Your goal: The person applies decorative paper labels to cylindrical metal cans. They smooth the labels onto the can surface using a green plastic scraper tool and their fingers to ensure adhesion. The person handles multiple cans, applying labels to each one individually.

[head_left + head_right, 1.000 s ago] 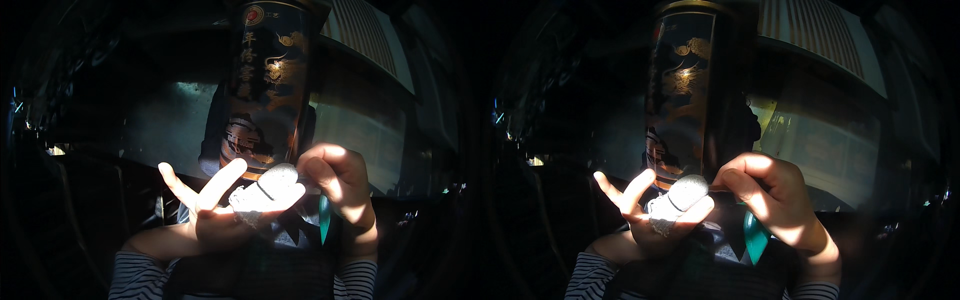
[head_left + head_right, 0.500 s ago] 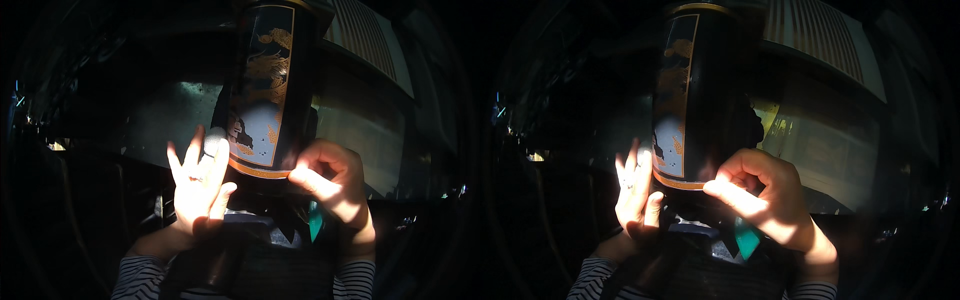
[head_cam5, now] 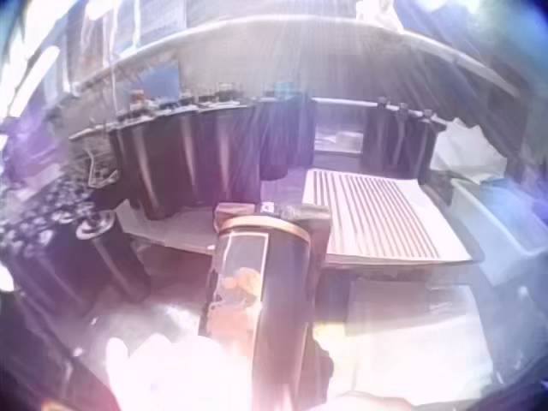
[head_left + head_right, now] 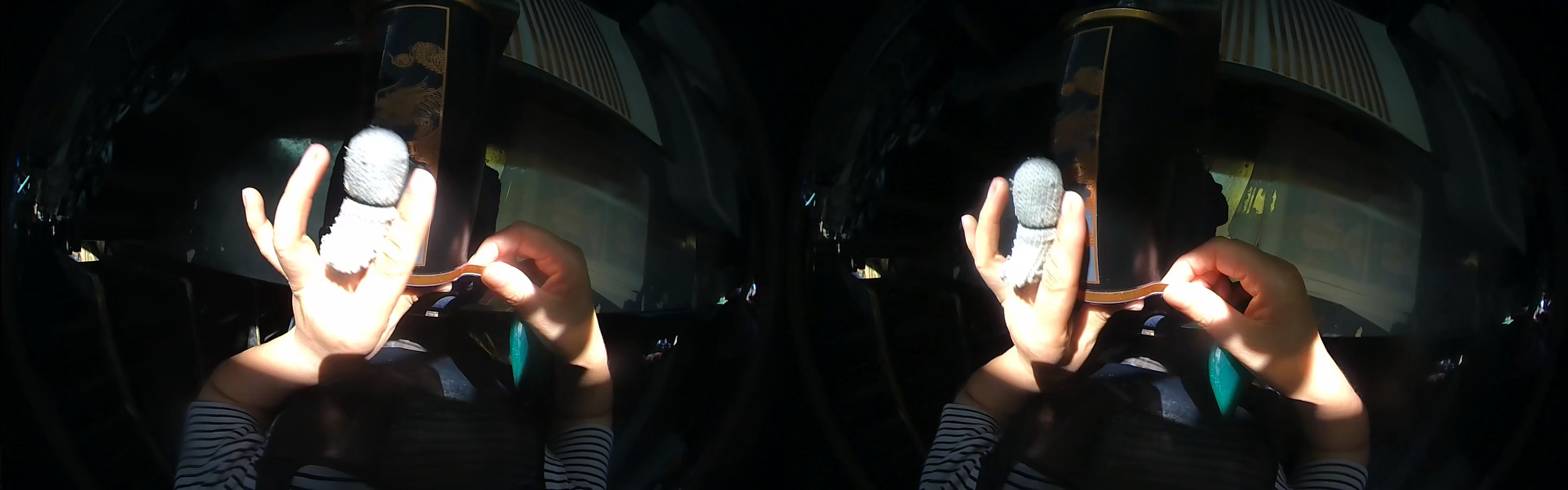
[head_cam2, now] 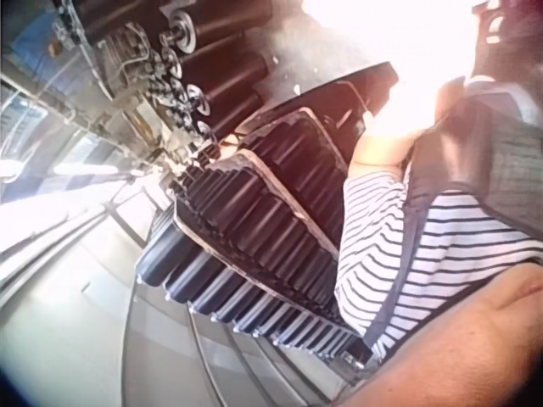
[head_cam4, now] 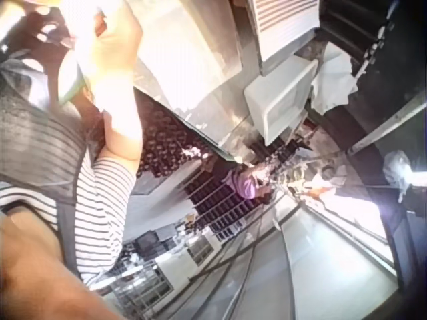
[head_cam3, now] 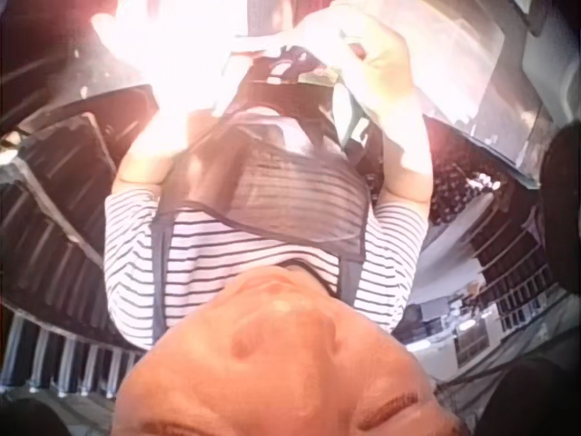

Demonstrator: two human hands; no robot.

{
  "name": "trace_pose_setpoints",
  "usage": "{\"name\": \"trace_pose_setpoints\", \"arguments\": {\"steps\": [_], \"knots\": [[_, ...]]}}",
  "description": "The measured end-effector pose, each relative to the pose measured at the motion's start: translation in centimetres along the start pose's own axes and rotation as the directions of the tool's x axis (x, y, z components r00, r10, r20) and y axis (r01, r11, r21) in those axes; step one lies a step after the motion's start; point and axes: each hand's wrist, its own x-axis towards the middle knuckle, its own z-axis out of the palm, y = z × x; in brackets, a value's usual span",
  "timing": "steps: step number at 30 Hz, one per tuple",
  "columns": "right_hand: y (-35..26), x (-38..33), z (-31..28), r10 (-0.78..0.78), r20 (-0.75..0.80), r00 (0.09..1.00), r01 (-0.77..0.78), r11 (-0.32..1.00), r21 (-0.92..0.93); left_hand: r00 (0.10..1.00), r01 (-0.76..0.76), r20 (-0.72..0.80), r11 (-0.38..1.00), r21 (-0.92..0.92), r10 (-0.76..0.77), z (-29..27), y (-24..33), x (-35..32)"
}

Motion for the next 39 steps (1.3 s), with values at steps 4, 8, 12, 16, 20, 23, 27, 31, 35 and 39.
{"name": "trace_pose_setpoints", "arguments": {"steps": [4,8,12,16,20,23,27,31,35,39], "knots": [[-0.8,0.8,0.4,-0.045,0.032,0.998,0.048,0.996,-0.077,0.934,0.194,0.337,0.959,-0.207,-0.116,-0.3,-2.1,-1.5],[-0.6,0.6,0.9,-0.062,-0.013,0.998,0.06,0.986,-0.156,0.968,0.169,0.226,0.953,-0.253,-0.112,-1.0,-1.3,-5.0],[-0.9,0.6,0.5,-0.051,0.027,0.998,0.055,0.988,-0.141,0.997,0.054,-0.062,0.998,0.026,-0.053,-0.6,0.4,-5.4],[-1.0,0.0,0.3,-0.029,0.025,0.999,0.03,0.999,-0.027,0.989,0.012,-0.149,0.991,0.13,0.008,1.0,1.6,-5.3],[0.3,-1.1,0.1,-0.01,-0.049,0.999,0.012,0.999,0.042,0.979,-0.122,-0.156,0.99,0.066,0.131,2.3,2.6,-4.1],[-0.4,-0.4,-0.1,-0.041,-0.007,0.999,0.041,0.999,-0.01,0.994,-0.058,-0.095,0.996,-0.067,0.052,1.3,1.3,-1.1],[-0.9,0.4,0.9,-0.065,-0.004,0.998,0.063,0.984,-0.169,0.945,0.274,0.262,0.911,-0.307,-0.195,0.0,-1.0,-1.3],[-1.4,0.6,1.2,-0.051,0.02,0.999,0.052,0.993,-0.103,0.949,0.205,0.296,0.93,-0.304,-0.113,-1.2,-2.0,-4.2],[-1.3,0.3,0.7,-0.07,0.017,0.997,0.072,0.986,-0.152,0.997,0.038,-0.067,0.996,-0.08,-0.044,-0.2,0.1,-6.2],[-1.7,-0.6,0.1,-0.043,0.025,0.999,0.042,0.999,0.025,0.997,0.043,-0.062,0.997,-0.071,-0.048,0.0,2.5,-4.3]]}}
